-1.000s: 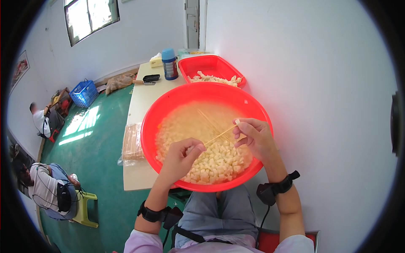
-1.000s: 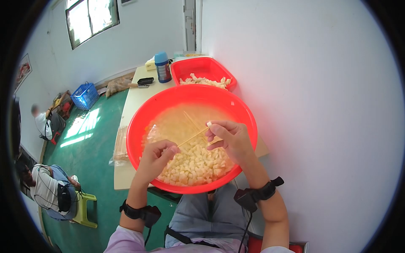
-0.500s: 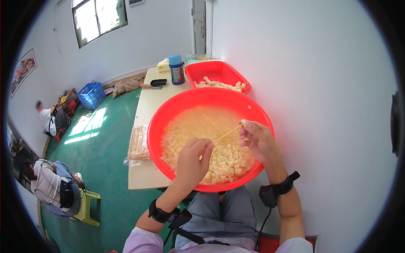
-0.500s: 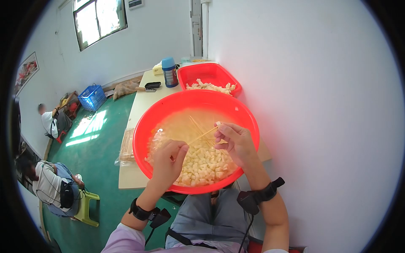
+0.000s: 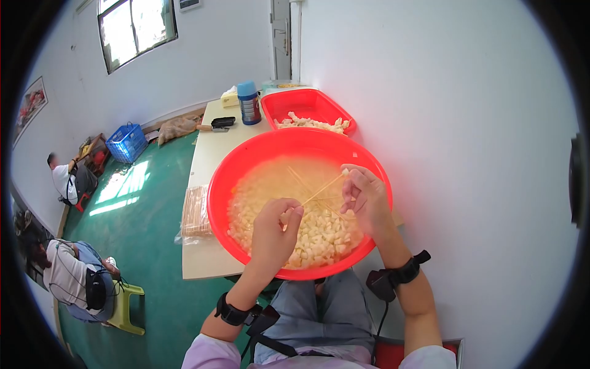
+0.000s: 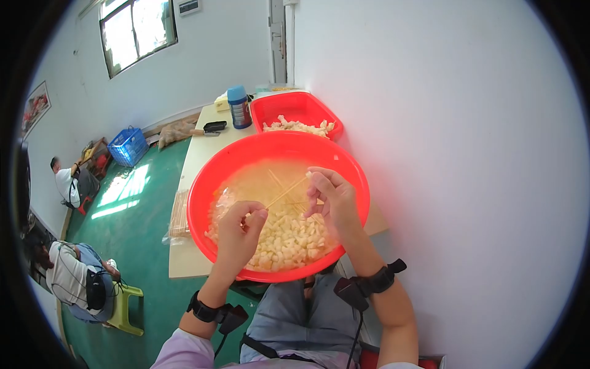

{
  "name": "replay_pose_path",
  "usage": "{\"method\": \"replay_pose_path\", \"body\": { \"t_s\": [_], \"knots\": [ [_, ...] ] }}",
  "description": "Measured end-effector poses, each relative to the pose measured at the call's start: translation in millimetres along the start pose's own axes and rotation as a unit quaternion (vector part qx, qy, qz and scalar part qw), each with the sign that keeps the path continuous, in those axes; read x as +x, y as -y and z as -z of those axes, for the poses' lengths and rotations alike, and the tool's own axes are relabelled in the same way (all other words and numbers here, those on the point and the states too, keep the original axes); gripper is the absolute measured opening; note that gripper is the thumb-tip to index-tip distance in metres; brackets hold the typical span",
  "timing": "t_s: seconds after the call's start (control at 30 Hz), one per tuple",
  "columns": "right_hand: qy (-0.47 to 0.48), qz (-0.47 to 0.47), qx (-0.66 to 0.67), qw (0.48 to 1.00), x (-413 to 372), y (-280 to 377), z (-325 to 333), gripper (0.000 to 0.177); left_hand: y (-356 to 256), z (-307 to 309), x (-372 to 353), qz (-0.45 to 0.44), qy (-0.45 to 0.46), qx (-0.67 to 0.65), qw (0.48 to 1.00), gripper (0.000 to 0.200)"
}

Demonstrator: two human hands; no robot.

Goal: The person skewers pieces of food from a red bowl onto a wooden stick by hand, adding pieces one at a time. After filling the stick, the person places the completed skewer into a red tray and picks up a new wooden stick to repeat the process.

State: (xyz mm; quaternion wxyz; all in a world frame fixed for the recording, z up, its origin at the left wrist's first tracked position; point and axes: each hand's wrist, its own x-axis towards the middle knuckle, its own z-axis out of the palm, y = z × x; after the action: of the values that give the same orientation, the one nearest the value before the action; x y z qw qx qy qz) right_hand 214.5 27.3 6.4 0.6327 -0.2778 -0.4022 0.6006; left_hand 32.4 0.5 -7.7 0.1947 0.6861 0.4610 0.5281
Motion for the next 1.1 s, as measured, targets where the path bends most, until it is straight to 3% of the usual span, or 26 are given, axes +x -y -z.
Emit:
{"method": "replay_pose_path", "body": {
  "t_s": [0.13,0.23,0.33,0.43,0.53,0.63,0.73,0.83,0.93,1.1],
  "knots": [
    [-0.008,0.003,-0.021,1.0,2.0,-3.2,3.4,0.02,-2.9,1.9,-1.1,-0.03,0.007,0.035,0.999,0.011],
    [-0.012,-0.003,-0.002,1.0,3.6,-4.1,8.2,0.019,-2.4,3.5,-1.1,0.014,0.035,-0.012,0.999,0.014],
    [-0.028,0.003,0.03,0.999,4.4,-1.5,9.2,0.019,-0.5,3.6,-1.5,0.106,0.043,-0.157,0.981,0.02],
    [-0.045,0.024,0.047,0.998,5.8,0.7,11.2,0.019,6.0,13.8,-3.6,0.193,0.078,-0.207,0.956,0.027],
    [-0.036,0.034,0.056,0.997,6.8,1.0,9.9,0.02,16.4,23.1,-4.9,0.208,0.174,-0.199,0.942,0.027],
    [-0.009,0.035,0.053,0.998,5.5,1.8,6.9,0.021,3.6,28.1,-1.6,0.197,0.212,-0.158,0.944,0.026],
    [0.01,0.03,0.058,0.998,3.2,3.7,7.0,0.023,1.2,29.1,-1.4,0.206,0.212,-0.159,0.942,0.023],
    [-0.003,0.013,0.054,0.998,3.0,5.4,6.4,0.022,10.5,27.1,-2.9,0.156,0.202,-0.13,0.958,0.02],
    [-0.03,0.008,0.05,0.998,5.3,2.3,10.9,0.019,15.2,26.5,-4.8,0.174,0.178,-0.206,0.946,0.017],
    [-0.017,0.019,0.041,0.999,6.0,0.9,14.0,0.014,12.5,29.0,-4.8,0.177,0.184,-0.195,0.947,0.017]
  ]
}}
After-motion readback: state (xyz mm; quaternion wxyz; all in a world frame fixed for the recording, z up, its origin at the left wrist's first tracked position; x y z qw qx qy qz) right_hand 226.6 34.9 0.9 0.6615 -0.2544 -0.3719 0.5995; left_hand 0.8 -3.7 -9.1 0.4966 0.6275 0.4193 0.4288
